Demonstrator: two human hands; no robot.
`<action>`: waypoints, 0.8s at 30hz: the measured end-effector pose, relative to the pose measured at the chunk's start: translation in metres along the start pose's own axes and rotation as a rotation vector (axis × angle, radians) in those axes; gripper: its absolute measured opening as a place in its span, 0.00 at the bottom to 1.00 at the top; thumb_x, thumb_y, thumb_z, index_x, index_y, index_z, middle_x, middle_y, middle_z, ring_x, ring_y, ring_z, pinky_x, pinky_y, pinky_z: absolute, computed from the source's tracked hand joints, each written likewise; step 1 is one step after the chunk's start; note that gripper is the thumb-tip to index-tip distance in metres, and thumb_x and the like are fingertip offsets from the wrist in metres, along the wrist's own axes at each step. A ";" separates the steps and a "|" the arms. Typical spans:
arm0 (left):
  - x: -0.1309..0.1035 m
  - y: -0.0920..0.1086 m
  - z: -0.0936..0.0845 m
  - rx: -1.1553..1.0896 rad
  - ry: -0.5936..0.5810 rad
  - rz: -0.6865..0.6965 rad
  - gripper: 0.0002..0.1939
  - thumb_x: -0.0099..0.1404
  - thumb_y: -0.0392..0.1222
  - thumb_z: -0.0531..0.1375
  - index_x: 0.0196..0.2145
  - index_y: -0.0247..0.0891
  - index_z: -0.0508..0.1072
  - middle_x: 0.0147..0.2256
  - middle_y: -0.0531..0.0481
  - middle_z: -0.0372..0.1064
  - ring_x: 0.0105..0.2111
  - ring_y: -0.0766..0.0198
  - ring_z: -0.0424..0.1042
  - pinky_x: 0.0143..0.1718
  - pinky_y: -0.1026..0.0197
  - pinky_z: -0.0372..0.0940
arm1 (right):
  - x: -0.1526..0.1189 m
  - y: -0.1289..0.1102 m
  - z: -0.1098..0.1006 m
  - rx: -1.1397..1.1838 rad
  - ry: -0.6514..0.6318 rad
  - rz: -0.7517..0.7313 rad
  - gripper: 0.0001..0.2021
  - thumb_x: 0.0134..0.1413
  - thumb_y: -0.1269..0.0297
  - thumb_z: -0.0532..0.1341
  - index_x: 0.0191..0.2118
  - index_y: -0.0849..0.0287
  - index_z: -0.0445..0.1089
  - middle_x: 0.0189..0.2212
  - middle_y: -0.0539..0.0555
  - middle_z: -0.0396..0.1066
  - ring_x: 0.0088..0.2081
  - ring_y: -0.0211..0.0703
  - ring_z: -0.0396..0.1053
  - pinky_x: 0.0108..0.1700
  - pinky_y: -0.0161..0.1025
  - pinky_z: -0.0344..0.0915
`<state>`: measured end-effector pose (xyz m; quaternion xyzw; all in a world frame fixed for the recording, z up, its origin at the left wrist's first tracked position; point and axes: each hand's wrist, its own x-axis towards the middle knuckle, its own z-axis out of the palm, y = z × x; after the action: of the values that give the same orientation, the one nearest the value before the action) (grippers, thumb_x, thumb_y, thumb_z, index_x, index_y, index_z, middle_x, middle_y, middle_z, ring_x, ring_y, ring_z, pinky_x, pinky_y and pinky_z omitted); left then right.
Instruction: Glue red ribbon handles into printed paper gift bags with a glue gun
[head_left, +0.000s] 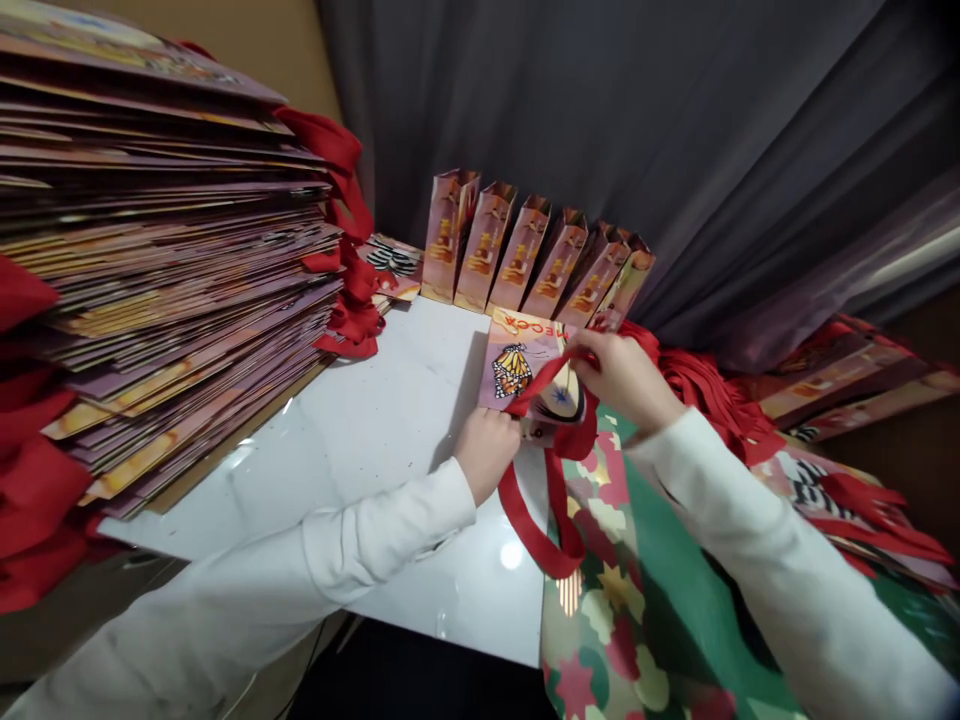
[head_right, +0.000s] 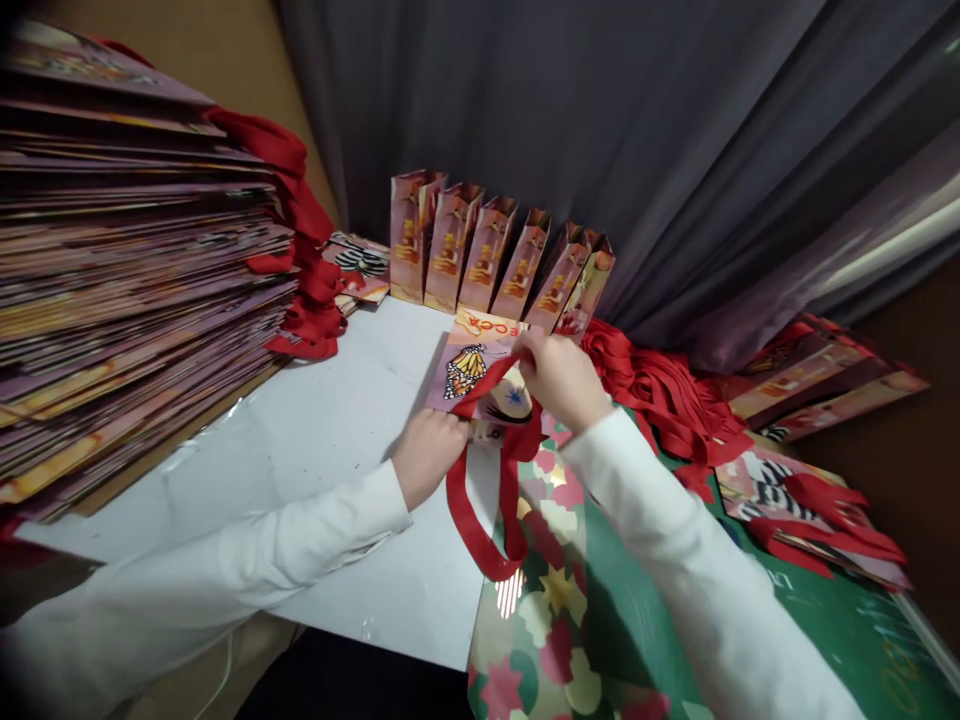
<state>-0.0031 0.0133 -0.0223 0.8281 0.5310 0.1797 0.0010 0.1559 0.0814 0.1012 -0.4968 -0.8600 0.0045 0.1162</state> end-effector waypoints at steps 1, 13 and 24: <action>-0.001 0.000 -0.001 0.025 0.007 0.004 0.09 0.66 0.28 0.54 0.34 0.31 0.74 0.30 0.39 0.73 0.36 0.53 0.73 0.39 0.53 0.61 | 0.016 0.001 -0.002 -0.179 0.009 -0.027 0.12 0.56 0.74 0.54 0.42 0.60 0.72 0.39 0.61 0.75 0.43 0.51 0.71 0.41 0.40 0.64; -0.027 0.003 -0.008 0.185 0.176 0.332 0.11 0.69 0.27 0.49 0.37 0.33 0.71 0.31 0.46 0.69 0.33 0.58 0.70 0.35 0.56 0.63 | 0.096 0.007 0.041 -0.395 -0.216 -0.121 0.16 0.65 0.70 0.48 0.53 0.62 0.67 0.50 0.68 0.72 0.52 0.53 0.71 0.48 0.44 0.65; -0.034 -0.033 -0.015 -0.030 0.122 0.530 0.23 0.62 0.40 0.59 0.56 0.49 0.68 0.62 0.50 0.59 0.65 0.46 0.45 0.63 0.38 0.38 | 0.110 0.024 0.045 -0.040 -0.312 0.162 0.14 0.58 0.56 0.62 0.36 0.65 0.74 0.36 0.64 0.77 0.40 0.50 0.76 0.43 0.45 0.70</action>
<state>-0.0489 -0.0048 -0.0246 0.9257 0.2921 0.2311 -0.0657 0.1149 0.1924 0.0759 -0.5601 -0.8246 0.0738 -0.0294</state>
